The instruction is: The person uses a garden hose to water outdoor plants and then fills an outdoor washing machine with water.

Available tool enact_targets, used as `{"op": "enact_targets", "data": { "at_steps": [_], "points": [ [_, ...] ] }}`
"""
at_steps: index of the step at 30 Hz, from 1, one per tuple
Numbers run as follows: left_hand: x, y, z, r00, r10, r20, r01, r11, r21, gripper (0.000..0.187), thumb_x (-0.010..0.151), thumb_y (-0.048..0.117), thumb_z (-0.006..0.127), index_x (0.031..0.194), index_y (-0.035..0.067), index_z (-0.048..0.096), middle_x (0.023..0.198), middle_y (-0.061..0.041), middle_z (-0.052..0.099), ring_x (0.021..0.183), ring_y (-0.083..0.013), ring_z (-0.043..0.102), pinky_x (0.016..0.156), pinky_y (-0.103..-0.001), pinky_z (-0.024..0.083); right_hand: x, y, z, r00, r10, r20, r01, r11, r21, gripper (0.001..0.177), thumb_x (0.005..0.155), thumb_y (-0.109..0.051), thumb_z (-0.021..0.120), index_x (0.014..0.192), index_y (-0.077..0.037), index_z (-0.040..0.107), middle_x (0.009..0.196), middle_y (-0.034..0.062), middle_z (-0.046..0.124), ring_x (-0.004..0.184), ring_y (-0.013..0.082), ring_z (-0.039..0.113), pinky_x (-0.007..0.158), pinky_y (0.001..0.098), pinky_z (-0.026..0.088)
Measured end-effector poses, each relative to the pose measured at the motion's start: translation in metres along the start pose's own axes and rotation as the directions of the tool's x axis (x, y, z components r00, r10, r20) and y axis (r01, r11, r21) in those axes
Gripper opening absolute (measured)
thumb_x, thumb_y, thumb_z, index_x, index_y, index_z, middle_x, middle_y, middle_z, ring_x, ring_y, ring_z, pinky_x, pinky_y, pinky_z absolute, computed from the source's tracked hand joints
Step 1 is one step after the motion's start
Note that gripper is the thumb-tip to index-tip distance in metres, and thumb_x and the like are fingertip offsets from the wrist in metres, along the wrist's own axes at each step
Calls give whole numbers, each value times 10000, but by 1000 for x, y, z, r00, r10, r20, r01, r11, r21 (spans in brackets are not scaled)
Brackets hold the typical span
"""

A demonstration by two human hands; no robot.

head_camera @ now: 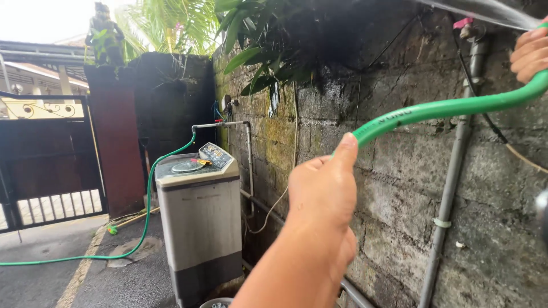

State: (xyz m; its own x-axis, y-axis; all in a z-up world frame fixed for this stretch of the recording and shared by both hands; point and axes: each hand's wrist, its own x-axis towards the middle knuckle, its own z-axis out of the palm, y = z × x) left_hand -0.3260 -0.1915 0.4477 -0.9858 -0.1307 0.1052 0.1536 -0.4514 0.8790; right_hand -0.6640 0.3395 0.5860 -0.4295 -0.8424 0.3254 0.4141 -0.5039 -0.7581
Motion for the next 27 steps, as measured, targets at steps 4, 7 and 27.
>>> {"op": "enact_targets", "data": {
  "at_steps": [4,7,27],
  "points": [
    [18,-1,-2,998,55,-9,-55,998,-13,324,868,376,736,848,67,642,768,-31,589,767,-139,500,990,-431,399,34,10,46,1000,21,-15,-20,999,46,106,1026,-170,648,935,-116,646,785,-31,564,760,145,569,714,338,483],
    [24,-2,-4,996,84,-9,-85,996,-25,317,856,362,751,852,60,651,788,-42,596,798,-154,509,1048,-445,404,27,14,23,984,-137,-111,150,982,114,240,1069,-199,580,837,-144,602,762,-66,544,680,107,541,680,299,513],
    [46,-18,-23,994,71,-88,-72,997,-12,316,857,341,767,905,43,672,815,-40,589,848,-134,497,1125,-441,344,80,124,146,348,-627,-697,-62,727,-684,241,920,-335,325,686,-277,323,613,-132,272,463,-6,242,413,187,220]
  ]
}}
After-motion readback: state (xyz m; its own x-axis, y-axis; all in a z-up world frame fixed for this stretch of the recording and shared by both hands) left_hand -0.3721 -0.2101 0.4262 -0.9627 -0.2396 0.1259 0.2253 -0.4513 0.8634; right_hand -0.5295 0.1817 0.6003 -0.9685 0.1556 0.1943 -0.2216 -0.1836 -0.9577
